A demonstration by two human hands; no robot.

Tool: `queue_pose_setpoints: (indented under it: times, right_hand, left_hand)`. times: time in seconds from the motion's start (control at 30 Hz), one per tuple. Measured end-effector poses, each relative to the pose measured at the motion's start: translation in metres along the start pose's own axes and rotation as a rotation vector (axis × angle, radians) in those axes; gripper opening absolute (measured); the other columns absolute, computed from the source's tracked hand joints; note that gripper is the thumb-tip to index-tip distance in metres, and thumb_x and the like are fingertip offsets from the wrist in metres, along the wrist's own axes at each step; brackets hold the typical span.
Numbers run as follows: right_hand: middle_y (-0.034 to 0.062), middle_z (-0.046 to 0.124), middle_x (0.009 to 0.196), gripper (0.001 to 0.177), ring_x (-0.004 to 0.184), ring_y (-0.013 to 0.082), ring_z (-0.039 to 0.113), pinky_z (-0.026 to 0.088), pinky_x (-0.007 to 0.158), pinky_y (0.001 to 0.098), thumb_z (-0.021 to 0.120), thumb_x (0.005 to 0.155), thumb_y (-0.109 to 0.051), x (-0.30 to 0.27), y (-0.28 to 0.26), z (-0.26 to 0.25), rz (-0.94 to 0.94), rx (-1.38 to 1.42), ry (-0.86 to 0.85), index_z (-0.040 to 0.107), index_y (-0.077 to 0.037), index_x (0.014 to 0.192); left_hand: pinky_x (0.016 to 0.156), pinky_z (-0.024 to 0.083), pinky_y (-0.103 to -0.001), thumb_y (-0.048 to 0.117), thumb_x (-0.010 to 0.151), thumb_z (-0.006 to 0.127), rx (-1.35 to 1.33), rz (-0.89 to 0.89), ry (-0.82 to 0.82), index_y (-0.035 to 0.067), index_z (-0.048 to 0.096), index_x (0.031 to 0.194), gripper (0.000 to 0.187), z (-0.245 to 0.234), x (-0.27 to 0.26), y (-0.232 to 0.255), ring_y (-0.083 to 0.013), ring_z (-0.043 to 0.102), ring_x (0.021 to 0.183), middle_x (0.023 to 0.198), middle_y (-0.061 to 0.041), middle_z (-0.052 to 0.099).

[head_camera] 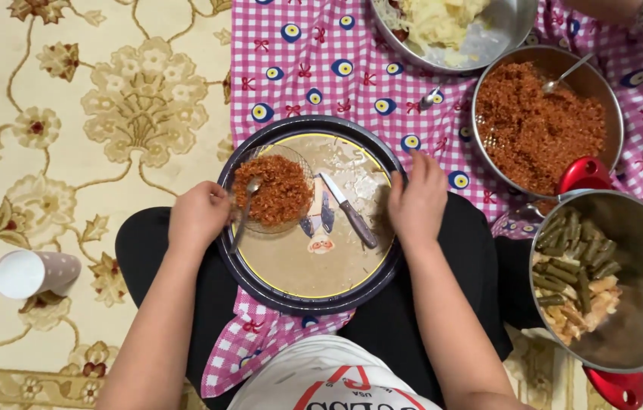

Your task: The person sits on the floor and makes stuffed grape leaves: they lay grape leaves on a plate, spoon rice filling onto each leaf, roll the leaves around the filling by hand, and place the rolled leaves into a pot alongside already rolled ones. Another person works on the filling bowl nearby.

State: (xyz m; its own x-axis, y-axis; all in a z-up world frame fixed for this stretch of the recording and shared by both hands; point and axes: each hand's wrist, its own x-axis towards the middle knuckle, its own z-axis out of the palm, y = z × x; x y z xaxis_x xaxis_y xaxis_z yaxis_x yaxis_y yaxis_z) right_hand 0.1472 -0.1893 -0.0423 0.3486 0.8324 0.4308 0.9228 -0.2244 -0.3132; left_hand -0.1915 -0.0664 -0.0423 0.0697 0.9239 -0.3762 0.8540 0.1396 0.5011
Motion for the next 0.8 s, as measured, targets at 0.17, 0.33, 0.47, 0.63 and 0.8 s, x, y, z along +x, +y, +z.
queue_pose_setpoints:
  times: [0.17, 0.33, 0.47, 0.63, 0.8]
  right_hand:
    - [0.0185, 0.073, 0.107, 0.032, 0.101, 0.0396, 0.068, 0.053, 0.085, 0.0466, 0.063, 0.1, -0.033, -0.001, 0.024, 0.014, 0.39, 0.124, -0.27, 0.072, -0.008, 0.118]
    - [0.0174, 0.075, 0.097, 0.035, 0.093, 0.0391, 0.071, 0.055, 0.08, 0.0464, 0.063, 0.097, -0.042, 0.007, 0.022, 0.011, 0.517, 0.19, -0.407, 0.072, -0.012, 0.115]
    - [0.0203, 0.074, 0.099, 0.041, 0.094, 0.0413, 0.07, 0.054, 0.08, 0.0474, 0.066, 0.094, -0.042, 0.005, 0.025, 0.019, 0.51, 0.181, -0.443, 0.069, -0.009, 0.117]
    - [0.024, 0.072, 0.099, 0.038, 0.095, 0.0441, 0.068, 0.053, 0.079, 0.049, 0.062, 0.1, -0.038, 0.002, 0.048, 0.032, 0.466, 0.209, -0.427, 0.068, -0.005, 0.117]
    - [0.0255, 0.07, 0.095, 0.034, 0.089, 0.0412, 0.068, 0.052, 0.077, 0.0448, 0.059, 0.103, -0.033, 0.004, 0.072, 0.029, 0.423, 0.389, -0.376, 0.065, -0.001, 0.113]
  left_hand:
    - [0.067, 0.06, -0.034, 0.016, 0.084, 0.07, -0.36, -0.043, -0.057, 0.006, 0.067, 0.097, 0.017, 0.018, 0.007, 0.002, -0.0191, 0.077, 0.07, 0.077, -0.009, 0.077]
    - [0.064, 0.057, -0.032, 0.011, 0.081, 0.072, -0.288, 0.013, 0.014, 0.004, 0.068, 0.096, 0.017, 0.004, 0.015, 0.023, -0.0176, 0.075, 0.068, 0.075, -0.009, 0.076]
    - [0.061, 0.055, -0.03, 0.007, 0.081, 0.075, -0.259, 0.145, 0.098, 0.002, 0.069, 0.093, 0.014, -0.009, 0.049, 0.025, -0.0163, 0.071, 0.064, 0.074, -0.01, 0.073]
    - [0.058, 0.055, -0.028, 0.005, 0.086, 0.07, -0.507, 0.153, 0.078, 0.001, 0.066, 0.091, 0.008, -0.024, 0.124, 0.031, -0.0133, 0.072, 0.062, 0.073, -0.009, 0.073]
    - [0.06, 0.058, -0.031, 0.008, 0.082, 0.071, -0.495, 0.011, 0.258, 0.004, 0.066, 0.083, 0.007, -0.008, 0.204, 0.036, -0.0151, 0.074, 0.061, 0.073, -0.011, 0.073]
